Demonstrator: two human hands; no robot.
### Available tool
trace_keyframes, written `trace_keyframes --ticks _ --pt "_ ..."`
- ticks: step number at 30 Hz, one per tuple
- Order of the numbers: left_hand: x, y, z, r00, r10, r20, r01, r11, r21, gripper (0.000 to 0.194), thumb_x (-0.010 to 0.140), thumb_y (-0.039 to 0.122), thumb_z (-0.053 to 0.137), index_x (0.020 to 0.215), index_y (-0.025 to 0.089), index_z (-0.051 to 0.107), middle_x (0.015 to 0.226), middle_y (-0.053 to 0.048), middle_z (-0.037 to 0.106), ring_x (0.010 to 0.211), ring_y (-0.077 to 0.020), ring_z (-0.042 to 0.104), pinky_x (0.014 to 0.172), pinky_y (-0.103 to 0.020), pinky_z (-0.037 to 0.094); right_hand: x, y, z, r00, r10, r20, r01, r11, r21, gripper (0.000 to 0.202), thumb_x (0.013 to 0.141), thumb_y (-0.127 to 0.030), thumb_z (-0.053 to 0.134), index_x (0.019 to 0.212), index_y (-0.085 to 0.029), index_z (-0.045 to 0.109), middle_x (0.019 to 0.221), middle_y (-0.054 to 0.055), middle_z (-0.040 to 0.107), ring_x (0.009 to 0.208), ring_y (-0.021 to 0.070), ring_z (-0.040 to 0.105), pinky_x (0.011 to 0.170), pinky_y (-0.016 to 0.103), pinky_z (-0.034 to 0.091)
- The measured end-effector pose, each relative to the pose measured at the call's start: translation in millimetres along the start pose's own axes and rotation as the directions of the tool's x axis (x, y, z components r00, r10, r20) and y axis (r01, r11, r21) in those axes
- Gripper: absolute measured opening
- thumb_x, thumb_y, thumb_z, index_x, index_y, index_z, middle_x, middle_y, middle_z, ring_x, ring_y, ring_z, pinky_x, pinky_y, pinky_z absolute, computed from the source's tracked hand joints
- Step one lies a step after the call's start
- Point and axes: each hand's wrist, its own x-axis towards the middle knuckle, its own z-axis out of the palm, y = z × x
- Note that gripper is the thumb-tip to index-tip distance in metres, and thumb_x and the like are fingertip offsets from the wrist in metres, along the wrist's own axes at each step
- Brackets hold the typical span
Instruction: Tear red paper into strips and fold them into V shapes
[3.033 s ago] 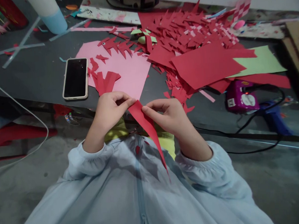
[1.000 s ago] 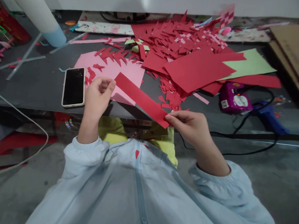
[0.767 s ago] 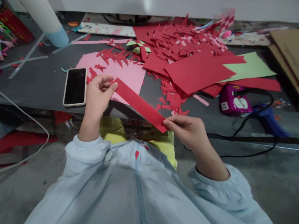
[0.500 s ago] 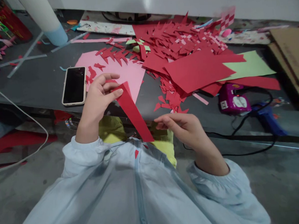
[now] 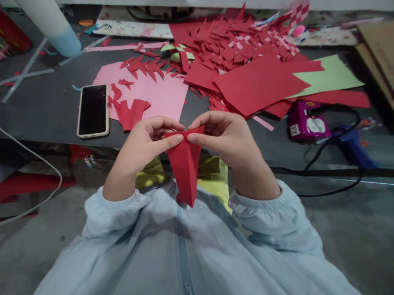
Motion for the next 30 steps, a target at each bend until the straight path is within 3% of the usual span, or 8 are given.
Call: trace_keyframes --ticks 4,12,20,26,30 --pt "0.5 -5.9 1.7 1.0 -0.024 -0.016 0.024 1.0 -0.016 0.025 0.068 0.038 0.083 0.074 0.015 0.073 0.071 -0.001 0.071 0.066 -0.0122 0.063 0.066 -0.025 0.051 0.9 -2.4 2.2 1.0 0.009 0.004 -0.009 1.0 0.007 0.029 0.063 -0.039 0.088 0.076 -0.019 0.072 0.075 0.002 0.073 0.069 0.0152 0.069 0.065 0.028 0.058" --pt "1.8 -18.9 11.4 0.987 0.077 -0.144 -0.093 0.99 -0.105 0.025 0.065 0.042 0.085 0.07 0.02 0.075 0.07 0.0 0.07 0.064 -0.0123 0.062 0.06 -0.024 0.049 -0.3 -1.0 4.9 0.998 -0.01 -0.055 0.007 0.998 -0.056 0.028 0.063 -0.046 0.085 0.072 -0.021 0.075 0.07 0.001 0.073 0.065 0.0157 0.067 0.062 0.03 0.057" --pt "-0.5 -24.2 28.1 0.97 -0.012 -0.244 -0.059 0.958 -0.281 0.021 0.062 0.036 0.084 0.063 0.02 0.071 0.065 0.002 0.067 0.061 -0.0101 0.058 0.06 -0.022 0.048 -4.2 3.5 8.1 0.985 -0.125 -0.118 0.113 0.988 -0.106 0.018 0.068 -0.038 0.082 0.072 -0.022 0.075 0.073 0.001 0.071 0.066 0.0147 0.064 0.061 0.029 0.052" --pt "0.0 -22.2 32.2 0.973 -0.122 -0.194 0.014 0.877 -0.48 0.026 0.056 0.036 0.089 0.062 0.02 0.07 0.061 0.004 0.065 0.055 -0.0071 0.056 0.057 -0.02 0.048 -5.5 -0.4 12.1 0.965 -0.198 -0.172 0.161 0.965 -0.208 0.019 0.071 -0.041 0.079 0.069 -0.023 0.074 0.072 0.002 0.07 0.068 0.0162 0.064 0.064 0.032 0.054" --pt "-1.6 -25.7 26.7 0.984 -0.135 -0.117 0.071 0.897 -0.437 0.031 0.056 0.04 0.091 0.072 0.019 0.075 0.07 0.001 0.072 0.06 -0.0106 0.063 0.061 -0.023 0.053 -6.4 1.2 11.1 0.96 -0.175 -0.219 0.126 0.967 -0.222 0.019 0.072 -0.041 0.079 0.073 -0.023 0.073 0.076 0.002 0.072 0.072 0.0176 0.066 0.069 0.033 0.056"
